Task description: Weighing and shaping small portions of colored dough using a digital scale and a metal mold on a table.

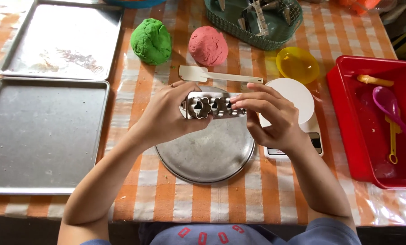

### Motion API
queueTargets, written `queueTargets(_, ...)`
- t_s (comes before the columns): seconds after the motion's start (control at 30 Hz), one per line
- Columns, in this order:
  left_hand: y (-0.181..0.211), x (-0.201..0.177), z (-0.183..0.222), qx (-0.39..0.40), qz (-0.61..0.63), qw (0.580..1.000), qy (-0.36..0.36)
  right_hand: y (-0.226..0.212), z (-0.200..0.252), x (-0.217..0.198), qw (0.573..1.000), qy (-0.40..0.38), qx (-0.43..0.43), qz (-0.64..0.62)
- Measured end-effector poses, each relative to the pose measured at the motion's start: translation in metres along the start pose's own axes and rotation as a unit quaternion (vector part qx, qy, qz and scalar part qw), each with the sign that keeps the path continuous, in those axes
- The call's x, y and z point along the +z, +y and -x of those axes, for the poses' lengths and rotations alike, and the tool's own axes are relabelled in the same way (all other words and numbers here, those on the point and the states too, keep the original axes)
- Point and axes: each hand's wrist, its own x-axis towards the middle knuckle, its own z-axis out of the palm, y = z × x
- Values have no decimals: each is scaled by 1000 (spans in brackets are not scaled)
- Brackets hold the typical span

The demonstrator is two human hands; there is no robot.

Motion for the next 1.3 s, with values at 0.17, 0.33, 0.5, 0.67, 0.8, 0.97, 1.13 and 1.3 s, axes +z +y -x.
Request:
queueTargets(0.17,-4,3,2,67,-25,996,47,-5,1,6,999,-29,13,12)
queueTargets(0.33,-6,7,5,144,-140,974,102,-19,-3,10,986,-10,114,-122)
queueTargets(0.5,-6,11,6,185,-207,952,133,-15,4,11,956,34,158,-244)
queueTargets(0.67,-10,-1,7,106,-86,986,100,9,21,26,999,-1,5,-52)
queueTargets(0.8,-1,-10,6,15,57,997,40,38,49,33,988,-30,-141,61)
queueTargets(0.97,-2,-17,-1,-72,183,977,-89,28,42,34,956,6,-271,112)
queueTargets(1.13,-20,-18,-12,-146,268,940,-150,12,30,31,949,4,-300,101)
queueTargets(1.3,-14,-18,-5,-98,232,961,-117,20,41,38,952,19,-292,94)
